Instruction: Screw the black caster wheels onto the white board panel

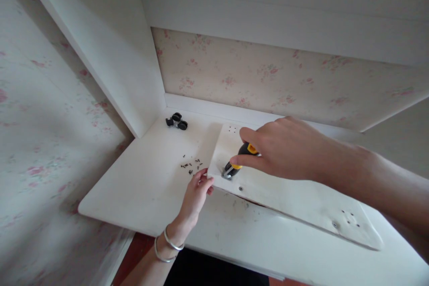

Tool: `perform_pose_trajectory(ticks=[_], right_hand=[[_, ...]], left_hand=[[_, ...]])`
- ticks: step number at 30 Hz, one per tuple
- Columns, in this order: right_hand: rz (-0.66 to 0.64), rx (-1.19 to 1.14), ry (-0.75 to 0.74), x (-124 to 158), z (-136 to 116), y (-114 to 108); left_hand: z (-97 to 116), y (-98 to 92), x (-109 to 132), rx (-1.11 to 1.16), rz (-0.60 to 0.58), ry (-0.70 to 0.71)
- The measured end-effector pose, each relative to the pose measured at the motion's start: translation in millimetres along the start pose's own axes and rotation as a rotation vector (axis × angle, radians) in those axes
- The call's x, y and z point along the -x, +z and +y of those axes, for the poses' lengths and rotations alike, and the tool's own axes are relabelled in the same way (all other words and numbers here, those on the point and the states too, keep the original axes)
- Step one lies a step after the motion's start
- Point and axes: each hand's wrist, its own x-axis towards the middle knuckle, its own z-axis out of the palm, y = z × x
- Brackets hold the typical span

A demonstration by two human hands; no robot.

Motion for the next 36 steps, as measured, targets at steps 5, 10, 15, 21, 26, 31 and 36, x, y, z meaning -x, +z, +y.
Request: perform_pose_trajectory(ticks=[5, 10, 15, 21, 26, 31, 36], right_hand=[[0.01, -0.192, -0.183, 0, 5, 4], [-0.033, -0.111, -0.054, -6, 6, 2], [-0.061, -0.323, -0.205, -6, 4, -3], [-0.072, -0.138, -0.077, -5, -4, -3], [-0.112, -0.321, -0.248, -2, -4, -6], [-0.041, -0.074, -0.077, -6, -4, -3], [-0.062, -0.273, -0.284, -4, 0, -7]], left_hand=[[1, -0.3, 1, 0.002, -0.005, -0.008], [1, -0.4, 0, 0.0, -0.011, -0.006], [2, 0.3, 1, 0.016, -0.005, 0.002], [1, -0.9, 1, 0.024, -0.006, -0.017], [-1, -1.8, -1, 0.02, -0.011, -0.013], [-1, -1.5, 0, 0.007, -0.008, 0.005], [-3, -1.7, -1, 0.016, 0.001, 0.005]])
